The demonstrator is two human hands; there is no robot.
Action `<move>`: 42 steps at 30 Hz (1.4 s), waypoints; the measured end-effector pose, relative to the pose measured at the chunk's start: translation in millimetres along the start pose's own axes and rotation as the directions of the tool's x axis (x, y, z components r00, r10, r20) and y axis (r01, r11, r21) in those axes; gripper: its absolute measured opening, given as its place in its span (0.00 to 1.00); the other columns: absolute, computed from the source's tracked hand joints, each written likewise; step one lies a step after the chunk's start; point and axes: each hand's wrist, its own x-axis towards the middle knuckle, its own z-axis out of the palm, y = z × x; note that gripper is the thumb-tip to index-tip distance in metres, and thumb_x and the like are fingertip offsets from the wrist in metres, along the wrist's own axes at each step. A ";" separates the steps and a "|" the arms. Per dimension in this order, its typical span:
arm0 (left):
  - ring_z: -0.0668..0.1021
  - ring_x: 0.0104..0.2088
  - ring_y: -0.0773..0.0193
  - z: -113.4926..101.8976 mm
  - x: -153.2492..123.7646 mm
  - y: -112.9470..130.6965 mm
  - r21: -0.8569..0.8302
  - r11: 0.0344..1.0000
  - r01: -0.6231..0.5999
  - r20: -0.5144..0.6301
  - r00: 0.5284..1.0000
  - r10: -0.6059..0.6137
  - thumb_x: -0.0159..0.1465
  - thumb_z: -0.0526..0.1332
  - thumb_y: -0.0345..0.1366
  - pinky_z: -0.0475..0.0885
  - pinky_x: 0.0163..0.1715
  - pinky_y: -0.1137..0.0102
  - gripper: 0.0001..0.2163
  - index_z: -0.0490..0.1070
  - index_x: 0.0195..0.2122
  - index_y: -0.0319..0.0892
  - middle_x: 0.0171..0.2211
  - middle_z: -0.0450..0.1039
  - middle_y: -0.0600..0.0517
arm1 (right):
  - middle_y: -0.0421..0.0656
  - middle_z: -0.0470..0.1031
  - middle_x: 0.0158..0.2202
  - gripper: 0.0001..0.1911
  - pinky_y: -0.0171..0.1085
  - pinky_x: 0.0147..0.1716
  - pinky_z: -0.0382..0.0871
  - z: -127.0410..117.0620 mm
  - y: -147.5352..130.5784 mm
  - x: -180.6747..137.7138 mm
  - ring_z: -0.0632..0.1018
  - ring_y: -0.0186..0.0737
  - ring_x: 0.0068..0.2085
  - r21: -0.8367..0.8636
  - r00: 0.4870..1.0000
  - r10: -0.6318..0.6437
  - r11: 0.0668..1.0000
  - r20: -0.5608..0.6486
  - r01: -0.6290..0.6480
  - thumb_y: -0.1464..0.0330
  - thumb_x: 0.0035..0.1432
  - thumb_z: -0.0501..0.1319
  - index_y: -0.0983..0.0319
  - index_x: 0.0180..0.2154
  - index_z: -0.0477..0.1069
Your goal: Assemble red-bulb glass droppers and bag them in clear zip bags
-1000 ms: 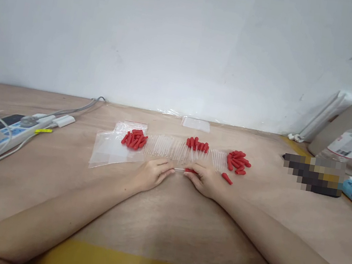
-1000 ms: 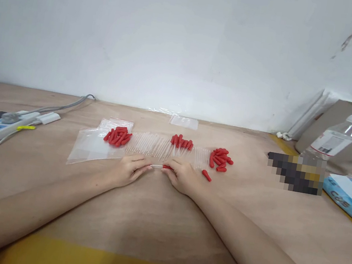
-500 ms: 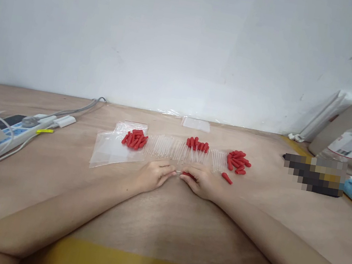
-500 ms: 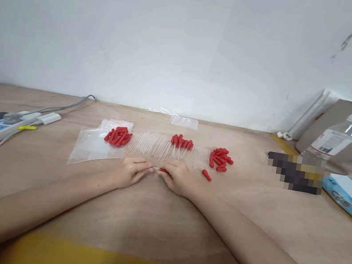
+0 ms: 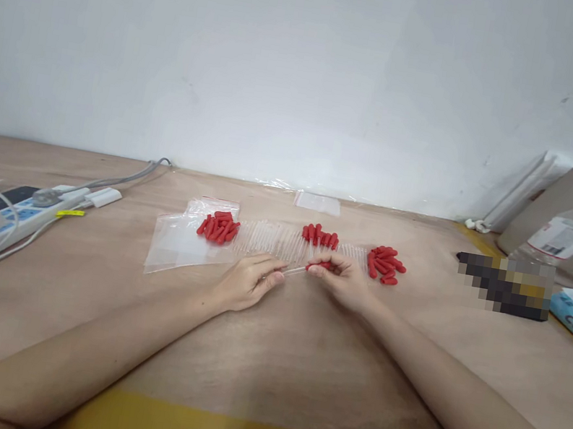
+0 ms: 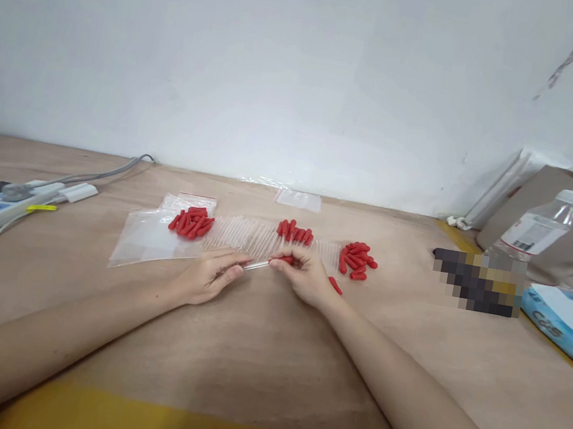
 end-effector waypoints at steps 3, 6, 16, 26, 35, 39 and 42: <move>0.71 0.39 0.61 -1.1 2.1 -1.2 0.057 0.997 0.057 -0.100 0.994 -0.051 0.64 0.50 0.36 0.66 0.41 0.65 0.11 0.68 0.43 0.41 0.37 0.70 0.48 | 0.39 0.71 0.26 0.21 0.36 0.32 0.67 -22.2 -6.5 13.6 0.71 0.32 0.27 0.079 0.988 0.097 0.993 -0.118 -0.088 0.56 0.47 0.62 0.62 0.40 0.68; 0.70 0.38 0.60 2.7 13.7 -6.7 0.187 0.970 0.155 -0.139 0.982 -0.130 0.61 0.54 0.36 0.65 0.40 0.63 0.08 0.70 0.37 0.41 0.34 0.69 0.49 | 0.37 0.70 0.25 0.24 0.34 0.28 0.65 -48.3 -11.7 34.4 0.69 0.30 0.25 0.033 0.953 0.126 0.992 -0.274 -0.122 0.55 0.48 0.61 0.62 0.44 0.62; 0.65 0.44 0.53 33.5 79.3 -21.1 0.389 0.820 0.420 -0.108 0.905 -0.413 0.53 0.60 0.35 0.59 0.44 0.60 0.05 0.72 0.30 0.43 0.37 0.66 0.47 | 0.43 0.74 0.27 0.15 0.31 0.30 0.62 -33.1 -0.3 99.2 0.71 0.34 0.29 -0.648 0.982 0.031 0.748 -0.186 -0.147 0.64 0.57 0.50 0.65 0.32 0.71; 0.65 0.42 0.49 30.9 81.0 -21.5 0.599 0.705 0.380 -0.082 0.905 -0.418 0.55 0.56 0.39 0.56 0.42 0.58 0.12 0.74 0.31 0.35 0.36 0.67 0.39 | 0.46 0.76 0.34 0.15 0.34 0.36 0.61 1.7 12.7 113.5 0.74 0.40 0.37 -0.805 0.990 0.030 0.579 -0.140 -0.132 0.66 0.57 0.51 0.63 0.35 0.74; 0.67 0.41 0.49 30.3 84.4 -8.7 0.644 0.672 0.366 -0.001 0.879 -0.478 0.55 0.55 0.27 0.56 0.40 0.58 0.08 0.74 0.30 0.34 0.34 0.71 0.37 | 0.53 0.75 0.36 0.13 0.42 0.41 0.60 24.4 18.4 118.9 0.73 0.48 0.41 -0.886 0.993 0.050 0.448 -0.108 -0.119 0.65 0.55 0.54 0.66 0.33 0.75; 0.68 0.41 0.47 29.6 83.3 -13.0 0.598 0.699 0.391 -0.005 0.875 -0.485 0.54 0.57 0.31 0.57 0.41 0.57 0.07 0.73 0.26 0.35 0.32 0.72 0.37 | 0.50 0.74 0.40 0.15 0.39 0.41 0.60 11.2 10.0 103.8 0.73 0.44 0.42 -0.880 0.992 -0.020 0.464 -0.127 -0.103 0.64 0.57 0.52 0.64 0.38 0.73; 0.71 0.37 0.49 18.9 83.7 -16.8 0.546 0.726 0.417 0.002 0.866 -0.499 0.54 0.58 0.37 0.61 0.37 0.60 0.11 0.70 0.19 0.37 0.26 0.71 0.40 | 0.46 0.75 0.36 0.12 0.36 0.37 0.61 -18.1 2.2 83.1 0.73 0.40 0.37 -0.852 0.982 -0.074 0.512 -0.175 -0.114 0.66 0.55 0.53 0.63 0.35 0.73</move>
